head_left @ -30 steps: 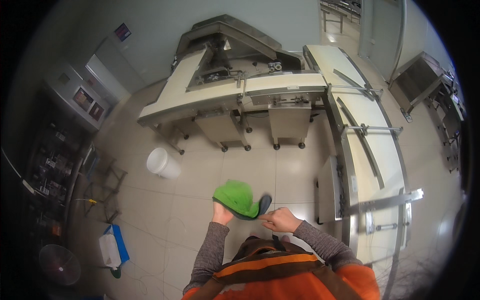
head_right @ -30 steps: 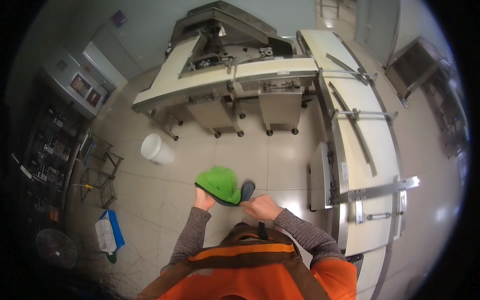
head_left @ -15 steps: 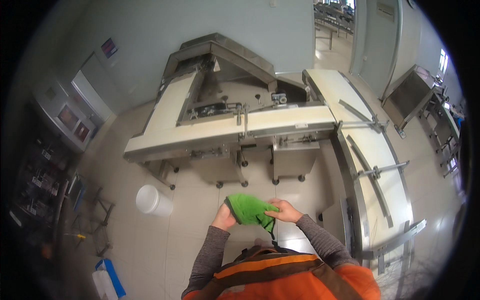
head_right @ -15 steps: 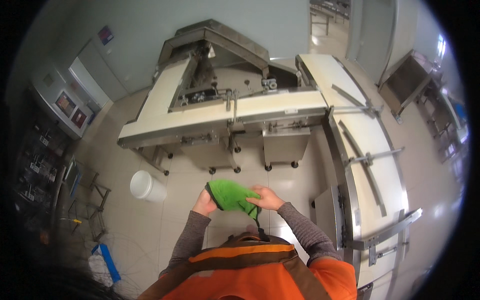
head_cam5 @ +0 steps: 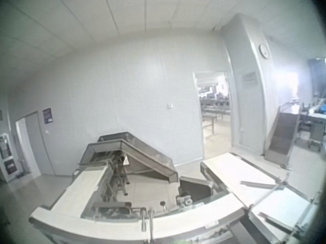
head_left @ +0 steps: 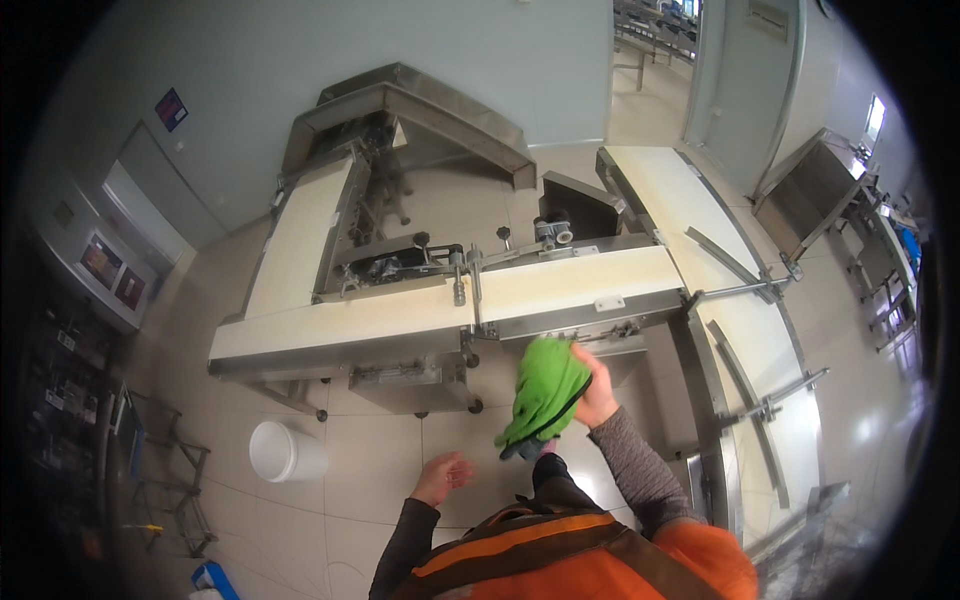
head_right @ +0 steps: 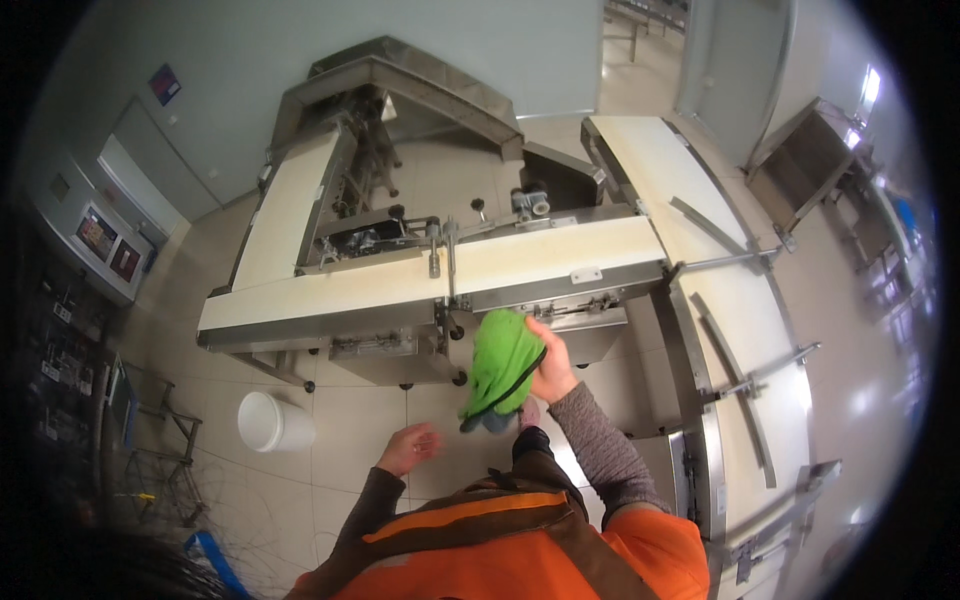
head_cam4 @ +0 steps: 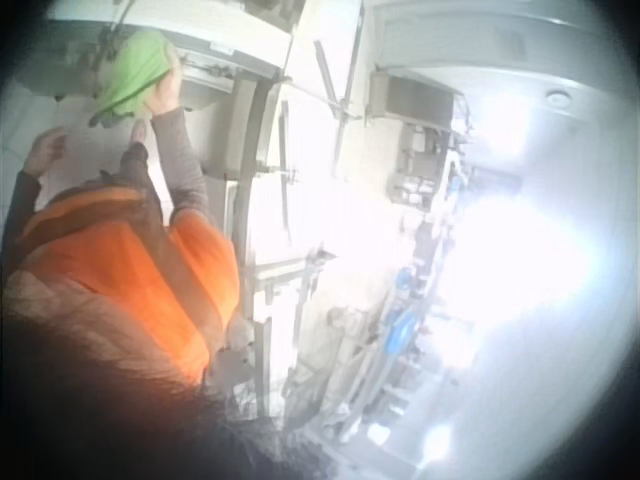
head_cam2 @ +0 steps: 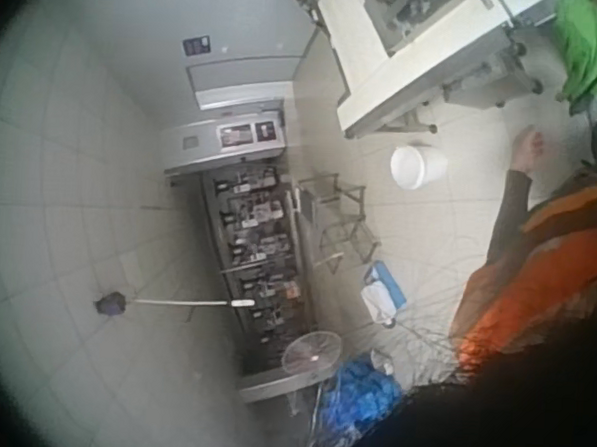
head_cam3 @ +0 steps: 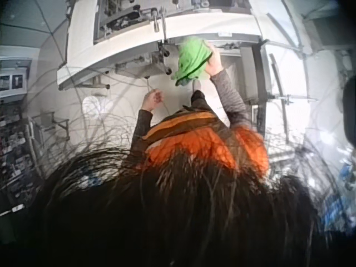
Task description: The person mops the floor with a red-handled mop and a white bucket, then wipes a stainless steel conveyor belt with a green cloth. The person also uses a yellow-handled tool to scrape or adjust parts of the machinery while continuing to wipe surfaces.
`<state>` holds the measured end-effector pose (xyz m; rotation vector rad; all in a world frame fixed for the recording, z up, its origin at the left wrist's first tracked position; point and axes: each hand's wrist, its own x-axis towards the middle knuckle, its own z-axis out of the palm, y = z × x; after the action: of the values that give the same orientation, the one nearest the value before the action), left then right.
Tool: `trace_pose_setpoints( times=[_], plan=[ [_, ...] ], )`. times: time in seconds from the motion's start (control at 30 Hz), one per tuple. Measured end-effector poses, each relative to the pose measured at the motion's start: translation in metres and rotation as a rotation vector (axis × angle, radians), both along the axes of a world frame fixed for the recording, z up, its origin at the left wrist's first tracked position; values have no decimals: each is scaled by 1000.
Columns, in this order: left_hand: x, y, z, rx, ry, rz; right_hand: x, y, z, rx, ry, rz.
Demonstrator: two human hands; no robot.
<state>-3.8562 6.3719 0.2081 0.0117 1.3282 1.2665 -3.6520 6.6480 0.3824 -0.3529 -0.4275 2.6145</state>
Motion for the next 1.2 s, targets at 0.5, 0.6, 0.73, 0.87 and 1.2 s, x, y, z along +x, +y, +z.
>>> trace_pose_setpoints(
  times=[0.5, 0.6, 0.73, 0.87, 1.2],
  plan=[
    [-65, 174, 29, -269, 160, 161, -131, 216, -149, 1975, -1295, -92],
    [-66, 211, 36, -291, 166, 76, -155, 219, -197, 2093, -1242, -44],
    [-78, 254, 28, -277, 183, -79, -150, 264, -227, 2200, -1230, 24],
    [-95, 289, 6, -211, 307, -239, -88, 348, -232, 2164, -1425, -134],
    [-89, 416, 0, 143, 1523, -1113, -71, 353, -231, 1721, -2112, -360]
  ],
)
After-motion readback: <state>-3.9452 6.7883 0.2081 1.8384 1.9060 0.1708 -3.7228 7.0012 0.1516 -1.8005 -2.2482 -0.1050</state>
